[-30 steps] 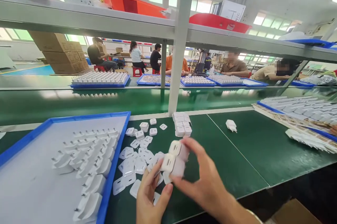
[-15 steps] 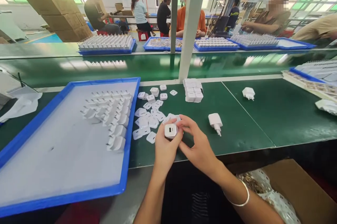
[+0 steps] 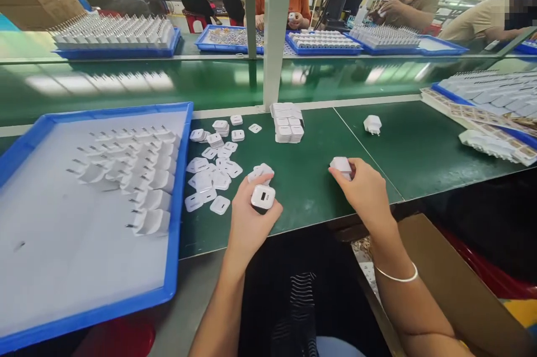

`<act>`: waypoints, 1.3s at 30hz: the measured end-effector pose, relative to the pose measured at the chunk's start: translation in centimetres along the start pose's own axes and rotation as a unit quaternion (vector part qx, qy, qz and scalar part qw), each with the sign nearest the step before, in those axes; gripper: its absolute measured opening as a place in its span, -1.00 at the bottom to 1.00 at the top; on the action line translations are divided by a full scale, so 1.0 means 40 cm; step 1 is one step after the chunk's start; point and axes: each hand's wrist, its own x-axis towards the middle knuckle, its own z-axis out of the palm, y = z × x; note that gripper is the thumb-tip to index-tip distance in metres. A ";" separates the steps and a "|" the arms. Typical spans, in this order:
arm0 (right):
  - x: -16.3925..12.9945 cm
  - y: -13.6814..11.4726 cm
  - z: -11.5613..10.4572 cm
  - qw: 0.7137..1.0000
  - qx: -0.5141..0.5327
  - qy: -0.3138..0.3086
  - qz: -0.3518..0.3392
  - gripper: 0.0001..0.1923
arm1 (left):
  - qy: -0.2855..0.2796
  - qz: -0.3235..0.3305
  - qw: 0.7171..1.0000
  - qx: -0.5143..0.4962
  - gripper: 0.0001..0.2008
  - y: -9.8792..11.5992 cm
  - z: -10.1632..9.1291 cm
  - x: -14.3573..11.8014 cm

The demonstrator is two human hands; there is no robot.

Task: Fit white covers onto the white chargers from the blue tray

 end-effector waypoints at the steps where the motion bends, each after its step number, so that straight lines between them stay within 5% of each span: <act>1: -0.006 -0.002 0.013 0.998 0.061 -0.005 -0.027 -0.64 | -0.002 0.000 1.000 0.000 -0.52 0.002 -0.001 -0.001; 3: -0.025 -0.010 0.034 0.964 0.248 -0.040 -0.089 -0.64 | -0.006 0.006 1.000 -0.009 -0.54 0.008 -0.003 -0.002; 6: -0.064 -0.032 0.056 0.859 0.476 -0.134 -0.131 -0.56 | -0.015 0.031 0.999 -0.023 -0.55 0.012 -0.008 -0.004; 8: -0.089 -0.052 0.067 0.822 0.524 -0.177 -0.137 -0.57 | -0.025 0.043 0.998 -0.036 -0.53 0.011 -0.010 -0.005; 11: -0.116 -0.080 0.080 0.802 0.543 -0.207 -0.134 -0.59 | -0.048 0.038 0.996 -0.068 -0.55 0.007 -0.012 -0.009; 15: -0.135 -0.104 0.091 0.798 0.561 -0.183 -0.124 -0.63 | -0.079 0.022 0.991 -0.103 -0.56 0.005 -0.013 -0.012; 19: -0.143 -0.118 0.094 0.825 0.526 -0.126 -0.165 -0.72 | -0.069 0.014 0.991 -0.118 -0.56 0.010 -0.012 -0.011; 30: -0.115 -0.122 0.057 0.832 0.430 -0.218 -0.273 -0.70 | -0.011 0.027 0.993 -0.111 -0.57 0.012 -0.024 -0.022; 33: -0.059 -0.145 0.020 0.828 0.420 -0.236 -0.287 -0.84 | -0.039 0.058 0.992 -0.101 -0.61 0.013 -0.024 -0.024; 36: 0.007 -0.186 -0.008 0.857 0.375 -0.226 -0.272 -0.88 | -0.077 0.089 0.991 -0.068 -0.61 0.018 -0.023 -0.025; 39: 0.063 -0.228 -0.014 0.846 0.293 -0.334 -0.295 -0.85 | -0.087 0.089 0.991 -0.047 -0.66 0.021 -0.025 -0.025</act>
